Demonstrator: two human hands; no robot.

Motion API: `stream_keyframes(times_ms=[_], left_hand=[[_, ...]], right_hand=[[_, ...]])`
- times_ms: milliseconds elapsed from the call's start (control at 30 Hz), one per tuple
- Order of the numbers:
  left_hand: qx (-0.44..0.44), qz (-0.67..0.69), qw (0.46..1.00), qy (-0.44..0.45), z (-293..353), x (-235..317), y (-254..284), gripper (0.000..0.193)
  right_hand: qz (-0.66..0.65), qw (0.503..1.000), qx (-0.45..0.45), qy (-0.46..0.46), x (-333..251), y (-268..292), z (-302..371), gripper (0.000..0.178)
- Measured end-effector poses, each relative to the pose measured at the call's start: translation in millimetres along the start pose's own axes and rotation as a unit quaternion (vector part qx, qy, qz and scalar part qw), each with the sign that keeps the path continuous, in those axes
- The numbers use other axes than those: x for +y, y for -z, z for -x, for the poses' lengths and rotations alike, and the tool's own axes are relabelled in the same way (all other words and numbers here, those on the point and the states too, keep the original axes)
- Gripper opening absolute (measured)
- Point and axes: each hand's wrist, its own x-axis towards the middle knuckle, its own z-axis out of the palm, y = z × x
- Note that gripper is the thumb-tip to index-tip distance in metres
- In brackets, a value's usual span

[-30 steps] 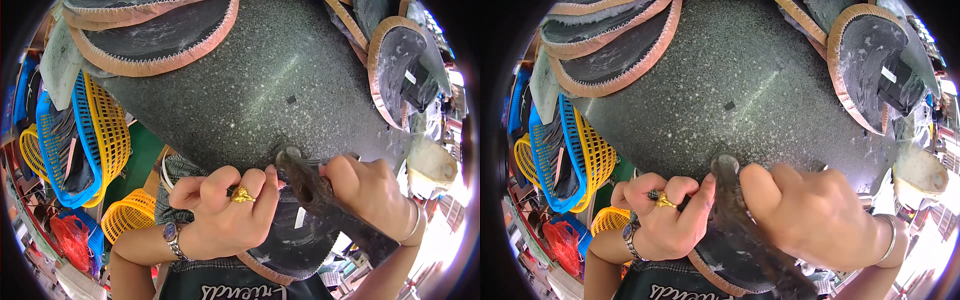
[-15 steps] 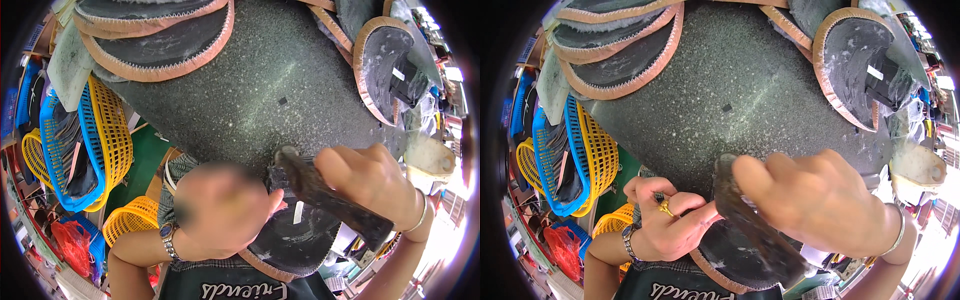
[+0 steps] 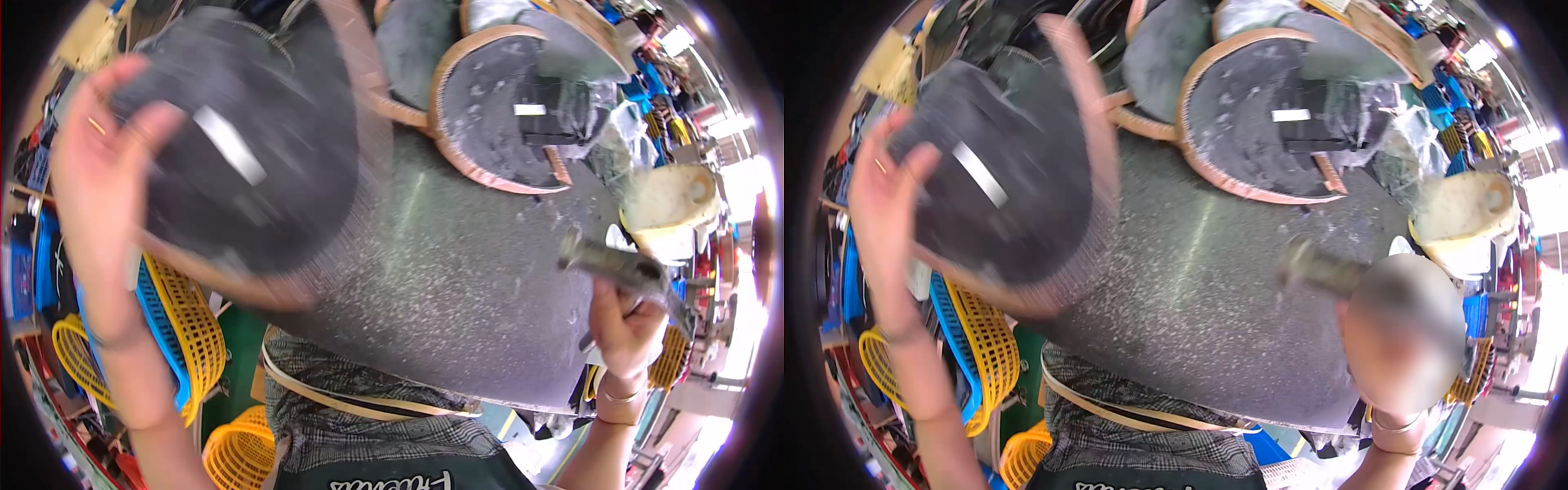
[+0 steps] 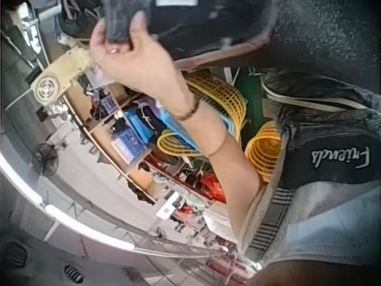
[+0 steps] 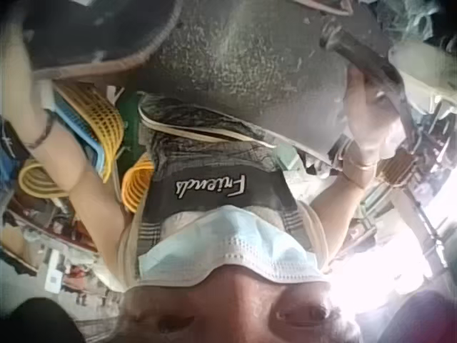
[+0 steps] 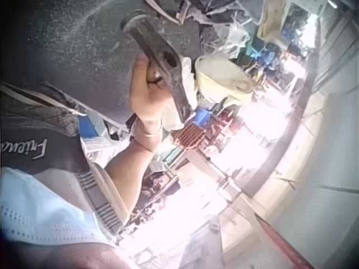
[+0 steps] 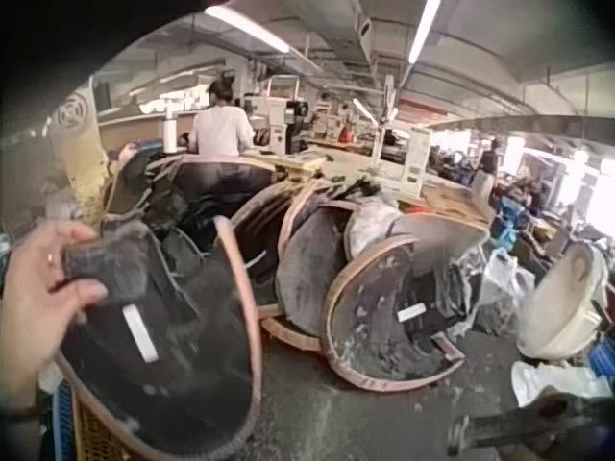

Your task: Hammering various shoe components to secure them together during assembly.

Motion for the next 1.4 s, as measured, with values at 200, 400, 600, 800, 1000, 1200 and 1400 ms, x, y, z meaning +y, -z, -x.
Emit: stream_keyframes(times_ms=[200, 400, 600, 800, 1000, 1200, 1400], left_hand=[[-0.072, -0.201, 0.854, -0.474, -75.0, 23.8, -93.9, 0.049], [-0.213, -0.127, 0.897, -0.366, -64.7, 50.7, -304.4, 0.059], [-0.308, -0.060, 0.882, -0.352, -85.0, 59.3, -243.5, 0.014], [-0.260, 0.057, 0.906, -0.330, -96.2, 47.6, -115.7, 0.046], [-0.253, -0.175, 0.867, -0.391, -48.0, 104.8, -35.9, 0.035], [-0.019, -0.112, 0.920, -0.376, -6.3, 117.9, 29.7, 0.034], [-0.054, -0.102, 0.988, -0.103, 74.1, 147.2, 77.7, 0.030]], right_hand=[[0.025, 0.987, 0.156, -0.033, 23.1, 30.0, -76.3, 0.014], [0.251, 0.935, 0.184, 0.171, 64.9, 43.4, -215.1, 0.025], [0.241, 0.954, 0.153, 0.087, 93.1, 33.3, -254.4, 0.028], [0.199, 0.931, 0.214, 0.218, 65.8, -1.7, -231.1, 0.032], [0.224, 0.949, 0.053, 0.213, 71.7, -18.0, -223.9, 0.026], [0.522, 0.846, -0.026, 0.101, 57.7, -64.9, -221.6, 0.025], [0.442, 0.894, 0.048, 0.048, 84.1, -32.9, -239.3, 0.028]])
